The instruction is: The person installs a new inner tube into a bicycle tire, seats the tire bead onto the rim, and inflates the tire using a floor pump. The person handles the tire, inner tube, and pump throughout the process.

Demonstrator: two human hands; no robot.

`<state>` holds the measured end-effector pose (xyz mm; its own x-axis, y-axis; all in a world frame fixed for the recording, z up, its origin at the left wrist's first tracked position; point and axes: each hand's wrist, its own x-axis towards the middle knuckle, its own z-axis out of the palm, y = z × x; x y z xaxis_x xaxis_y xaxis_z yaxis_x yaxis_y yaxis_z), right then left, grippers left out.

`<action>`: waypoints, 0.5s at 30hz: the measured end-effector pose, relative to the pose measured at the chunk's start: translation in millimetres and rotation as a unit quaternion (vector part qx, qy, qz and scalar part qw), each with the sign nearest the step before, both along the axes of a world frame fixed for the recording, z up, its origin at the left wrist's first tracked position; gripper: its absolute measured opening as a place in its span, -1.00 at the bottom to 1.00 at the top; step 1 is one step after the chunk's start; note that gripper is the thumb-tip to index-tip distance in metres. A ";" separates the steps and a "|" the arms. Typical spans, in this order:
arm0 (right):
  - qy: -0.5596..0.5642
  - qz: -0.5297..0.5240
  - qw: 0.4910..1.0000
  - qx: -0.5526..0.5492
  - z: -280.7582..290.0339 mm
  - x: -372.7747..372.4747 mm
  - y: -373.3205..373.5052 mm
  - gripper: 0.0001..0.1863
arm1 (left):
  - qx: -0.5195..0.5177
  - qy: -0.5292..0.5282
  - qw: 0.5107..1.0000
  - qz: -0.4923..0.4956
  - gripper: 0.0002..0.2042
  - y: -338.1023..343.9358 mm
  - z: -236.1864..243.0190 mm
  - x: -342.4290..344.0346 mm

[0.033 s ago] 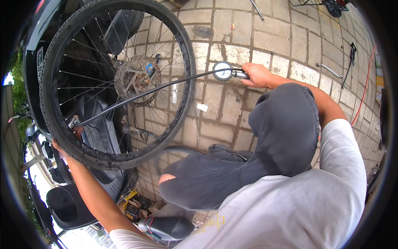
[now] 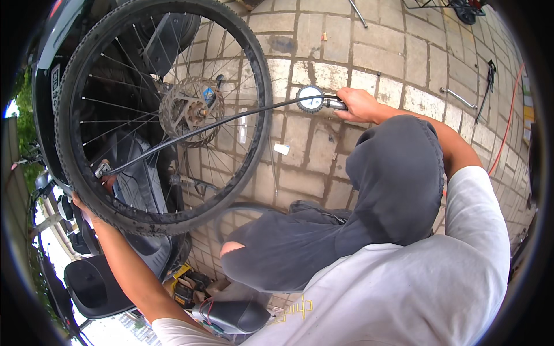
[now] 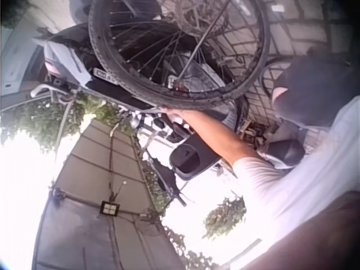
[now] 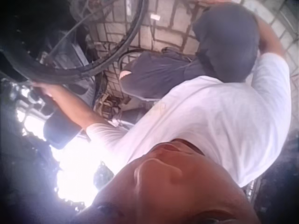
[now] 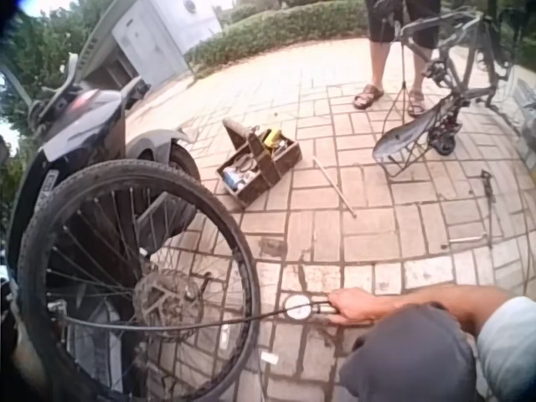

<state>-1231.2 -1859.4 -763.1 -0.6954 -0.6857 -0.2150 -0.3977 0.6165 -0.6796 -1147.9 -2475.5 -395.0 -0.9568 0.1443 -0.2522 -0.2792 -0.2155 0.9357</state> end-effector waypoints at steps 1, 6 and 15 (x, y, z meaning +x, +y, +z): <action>-0.006 -0.006 1.000 0.000 1.2 -0.2 0.5 -0.64 | -0.007 0.001 1.000 0.009 -0.18 4.4 -0.3 -0.6; -0.011 -0.015 1.000 -0.009 0.3 -5.8 -4.6 -0.64 | -0.027 0.013 0.998 0.051 -0.20 -4.2 -1.2 6.0; -0.010 -0.021 0.999 -0.022 3.6 -10.8 -7.2 -0.65 | -0.013 0.020 1.000 0.009 -0.24 0.9 -2.1 2.2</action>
